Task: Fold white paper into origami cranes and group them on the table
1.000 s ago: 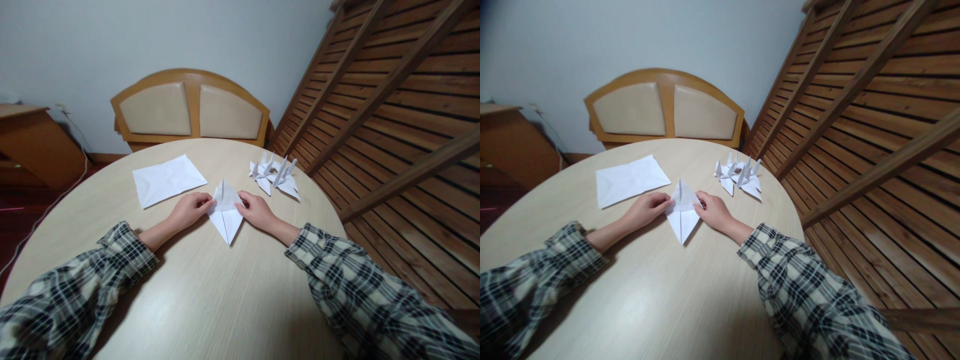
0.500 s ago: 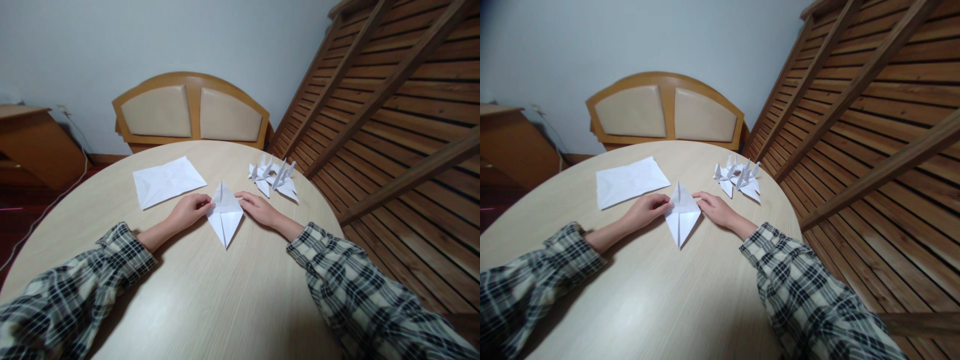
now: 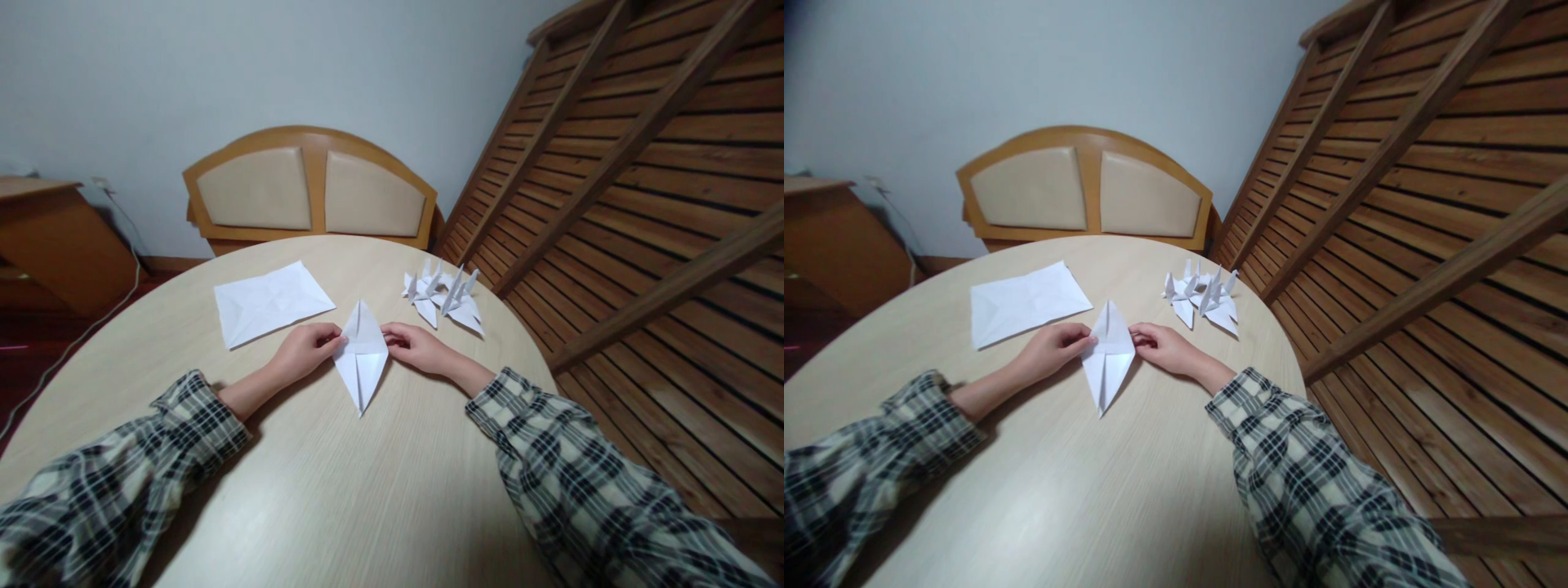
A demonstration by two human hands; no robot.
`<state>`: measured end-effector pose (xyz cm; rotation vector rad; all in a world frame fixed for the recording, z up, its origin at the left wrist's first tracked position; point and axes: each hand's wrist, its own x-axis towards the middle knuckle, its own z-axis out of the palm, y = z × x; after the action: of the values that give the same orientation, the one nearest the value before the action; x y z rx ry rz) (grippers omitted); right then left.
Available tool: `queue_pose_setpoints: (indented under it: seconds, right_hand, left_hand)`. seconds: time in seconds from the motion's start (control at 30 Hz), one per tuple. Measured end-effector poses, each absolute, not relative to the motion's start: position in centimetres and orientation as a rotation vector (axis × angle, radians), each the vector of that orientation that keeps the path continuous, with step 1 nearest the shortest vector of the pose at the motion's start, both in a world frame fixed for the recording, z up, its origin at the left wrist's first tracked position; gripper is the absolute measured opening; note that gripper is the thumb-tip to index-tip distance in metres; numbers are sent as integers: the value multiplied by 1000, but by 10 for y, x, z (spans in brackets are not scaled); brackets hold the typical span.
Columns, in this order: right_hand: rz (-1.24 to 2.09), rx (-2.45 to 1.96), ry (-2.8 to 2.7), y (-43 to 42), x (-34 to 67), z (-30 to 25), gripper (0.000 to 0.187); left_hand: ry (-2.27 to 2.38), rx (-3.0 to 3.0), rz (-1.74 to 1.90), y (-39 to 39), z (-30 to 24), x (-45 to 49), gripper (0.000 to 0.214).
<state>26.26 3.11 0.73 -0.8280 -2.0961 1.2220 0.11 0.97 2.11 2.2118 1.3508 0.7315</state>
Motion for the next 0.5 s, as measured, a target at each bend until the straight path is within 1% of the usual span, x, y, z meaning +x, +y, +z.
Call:
queue_pose_setpoints:
  seconds: [0.23, 0.4, 0.5]
  right_hand:
    - [1129, -877, -2122, 30, 260, 7, 38]
    - [1010, -879, -2153, 30, 259, 7, 26]
    - [1004, -921, -2109, 29, 256, 6, 24]
  left_hand:
    - [1366, 2177, 713, 9, 23, 2, 36]
    - [1355, 2185, 721, 10, 22, 1, 36]
    - [1356, 2183, 731, 10, 20, 1, 35]
